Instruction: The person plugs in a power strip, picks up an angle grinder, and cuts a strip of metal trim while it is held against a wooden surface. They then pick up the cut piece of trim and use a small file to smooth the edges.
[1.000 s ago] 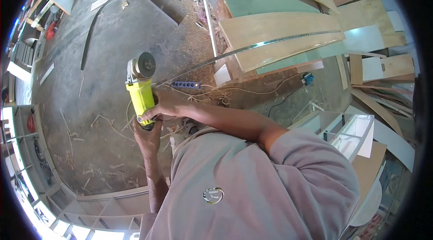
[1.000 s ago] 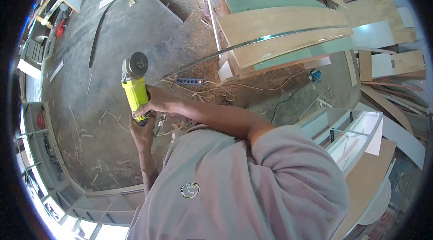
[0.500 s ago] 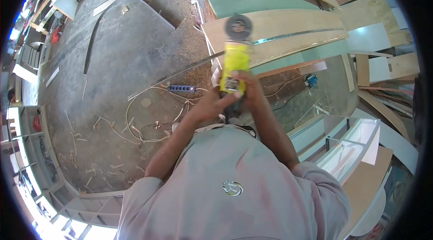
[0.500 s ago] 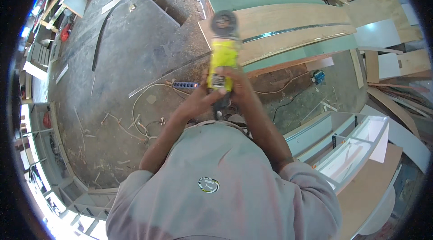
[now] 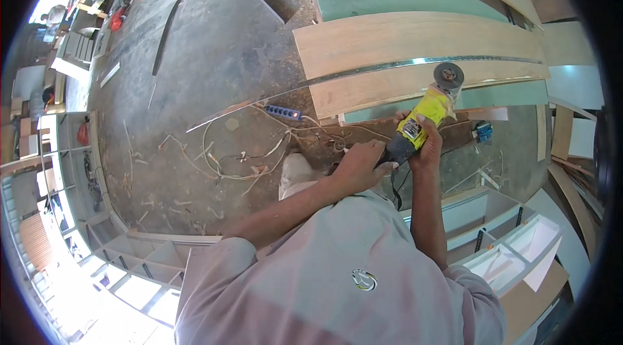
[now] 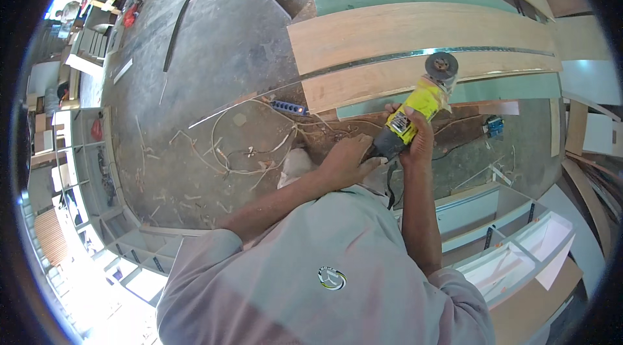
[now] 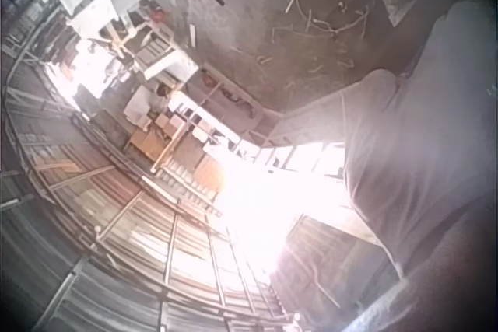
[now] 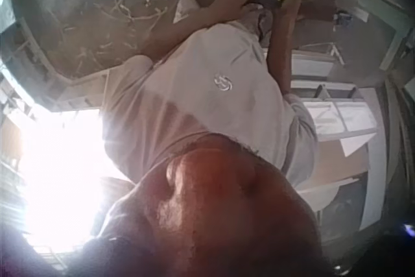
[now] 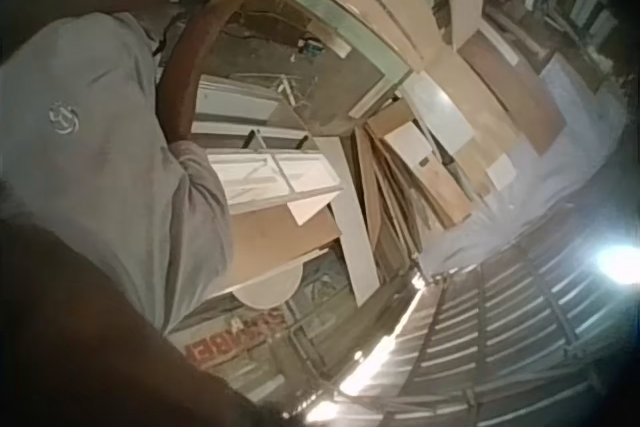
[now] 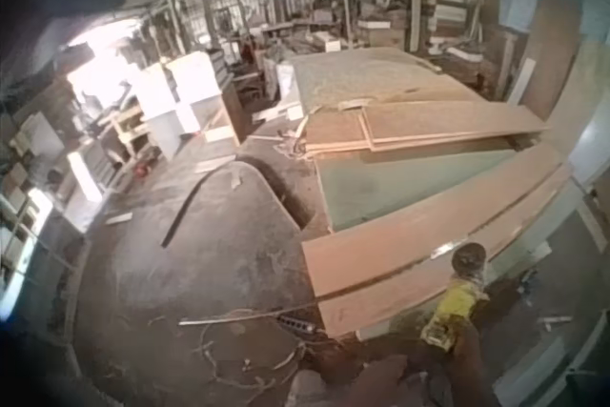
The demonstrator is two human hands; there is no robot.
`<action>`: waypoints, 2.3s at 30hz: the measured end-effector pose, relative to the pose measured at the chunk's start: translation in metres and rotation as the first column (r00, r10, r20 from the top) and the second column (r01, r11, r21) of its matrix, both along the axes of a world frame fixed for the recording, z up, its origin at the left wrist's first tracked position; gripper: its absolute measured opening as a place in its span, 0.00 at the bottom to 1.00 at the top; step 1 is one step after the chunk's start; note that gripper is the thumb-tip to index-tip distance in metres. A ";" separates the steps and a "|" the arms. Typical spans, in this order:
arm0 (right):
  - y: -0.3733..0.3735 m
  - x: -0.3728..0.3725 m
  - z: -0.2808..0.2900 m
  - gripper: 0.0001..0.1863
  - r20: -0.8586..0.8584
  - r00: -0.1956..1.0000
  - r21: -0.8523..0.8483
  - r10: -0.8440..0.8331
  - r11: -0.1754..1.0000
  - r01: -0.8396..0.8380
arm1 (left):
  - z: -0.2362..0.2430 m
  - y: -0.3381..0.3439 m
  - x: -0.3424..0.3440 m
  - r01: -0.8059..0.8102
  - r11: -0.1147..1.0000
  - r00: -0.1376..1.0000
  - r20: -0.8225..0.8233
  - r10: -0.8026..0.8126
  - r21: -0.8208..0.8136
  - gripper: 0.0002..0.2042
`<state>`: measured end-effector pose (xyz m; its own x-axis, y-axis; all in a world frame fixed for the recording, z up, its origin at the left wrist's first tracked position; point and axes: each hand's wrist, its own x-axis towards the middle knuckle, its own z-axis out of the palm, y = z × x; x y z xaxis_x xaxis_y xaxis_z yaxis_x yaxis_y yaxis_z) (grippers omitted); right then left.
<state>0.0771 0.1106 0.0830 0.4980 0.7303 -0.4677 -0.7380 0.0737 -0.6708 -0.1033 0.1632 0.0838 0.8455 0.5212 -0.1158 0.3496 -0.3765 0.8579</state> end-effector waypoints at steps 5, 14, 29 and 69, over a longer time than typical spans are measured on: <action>0.007 0.004 -0.016 0.20 -0.051 0.998 -0.033 -0.044 0.999 0.043 | -0.010 0.006 0.005 0.008 1.000 0.999 -0.036 -0.007 0.023 0.20; 0.031 0.009 -0.019 0.21 0.036 0.995 -0.136 -0.091 0.986 0.095 | -0.026 0.039 0.010 0.088 0.995 0.996 0.029 -0.087 -0.055 0.21; 0.053 -0.001 -0.021 0.20 0.050 0.988 -0.118 -0.149 0.981 0.154 | -0.034 0.079 0.004 0.201 0.979 0.977 0.080 -0.198 -0.029 0.23; 0.042 0.004 -0.024 0.17 0.058 0.976 0.016 -0.208 0.978 0.207 | -0.027 0.067 0.007 0.225 0.974 0.968 0.111 -0.226 0.015 0.22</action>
